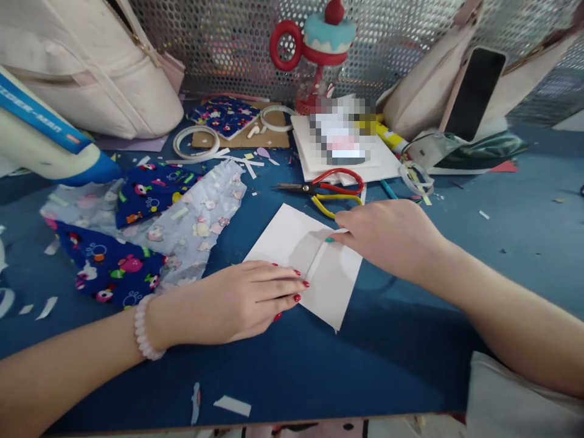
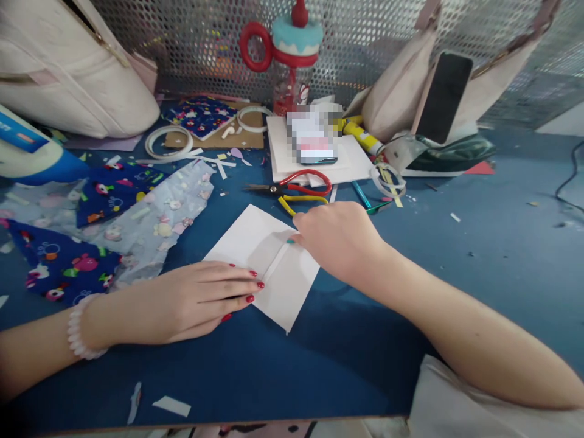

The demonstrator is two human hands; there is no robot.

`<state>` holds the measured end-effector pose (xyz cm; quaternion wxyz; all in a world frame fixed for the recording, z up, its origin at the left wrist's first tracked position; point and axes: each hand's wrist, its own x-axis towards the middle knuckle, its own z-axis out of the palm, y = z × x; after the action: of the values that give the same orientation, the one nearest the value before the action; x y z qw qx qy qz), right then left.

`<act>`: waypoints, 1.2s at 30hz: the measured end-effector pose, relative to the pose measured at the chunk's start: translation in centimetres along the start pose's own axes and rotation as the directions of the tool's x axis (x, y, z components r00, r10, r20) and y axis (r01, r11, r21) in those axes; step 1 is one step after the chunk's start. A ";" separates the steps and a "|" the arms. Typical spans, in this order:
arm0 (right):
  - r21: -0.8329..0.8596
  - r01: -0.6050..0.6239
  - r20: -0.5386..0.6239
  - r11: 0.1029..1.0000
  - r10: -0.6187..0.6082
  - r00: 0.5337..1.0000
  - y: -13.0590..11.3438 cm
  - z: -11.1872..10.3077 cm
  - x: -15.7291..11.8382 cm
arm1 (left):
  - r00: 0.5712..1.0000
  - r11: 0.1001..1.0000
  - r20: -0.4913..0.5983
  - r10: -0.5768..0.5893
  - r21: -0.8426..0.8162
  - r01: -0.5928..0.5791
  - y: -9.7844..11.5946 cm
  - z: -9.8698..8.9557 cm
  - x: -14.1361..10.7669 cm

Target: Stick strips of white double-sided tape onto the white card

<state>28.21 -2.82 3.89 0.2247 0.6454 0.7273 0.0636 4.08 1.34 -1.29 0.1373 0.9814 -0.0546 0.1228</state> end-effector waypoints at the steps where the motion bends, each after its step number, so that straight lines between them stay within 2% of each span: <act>1: -0.001 0.002 0.000 1.000 -0.002 1.000 0.0 0.0 0.0 | 1.000 1.000 -0.003 0.001 -0.003 -0.001 0.0 0.0 0.0; 12: 0.068 0.021 0.096 0.997 -0.028 0.995 0.0 -1.1 0.5 | 0.999 0.999 -0.036 -0.002 -0.035 0.001 0.1 -0.4 0.3; 16: 0.088 0.066 0.145 0.994 -0.079 0.986 0.5 -2.0 1.7 | 0.999 0.999 -0.032 0.025 0.027 -0.024 -0.1 -0.6 2.0; 19: 0.165 0.120 0.186 0.979 -0.151 0.971 1.0 -2.4 2.7 | 0.999 0.993 0.044 0.026 0.110 -0.031 -0.6 -0.3 3.7; 21: 0.227 0.145 0.213 0.963 -0.195 0.957 1.4 -2.4 3.2 | 0.997 0.992 0.066 -0.050 0.122 0.042 -0.9 0.1 4.5; 25: 0.333 0.195 0.219 0.923 -0.276 0.936 2.1 -2.0 3.5 | 0.964 0.959 0.008 -0.265 0.106 0.263 -1.2 0.7 4.4; 27: 0.377 0.208 0.230 0.903 -0.309 0.923 2.3 -1.8 3.5 | 0.958 0.953 0.037 -0.283 0.124 0.277 -1.2 0.7 4.0; 31: 0.421 0.220 0.246 0.880 -0.344 0.906 2.5 -1.8 3.3 | 0.962 0.967 0.155 -0.225 0.156 0.201 -1.5 0.4 3.4; 36: 0.521 0.174 0.283 0.835 -0.362 0.888 3.1 -1.9 3.2 | 0.947 0.972 0.238 -0.218 0.138 0.189 -1.7 0.3 3.6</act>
<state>30.03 1.18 5.98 0.1964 0.5703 0.7487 -0.2749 7.84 2.65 -1.14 0.0854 0.9955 0.0374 -0.0144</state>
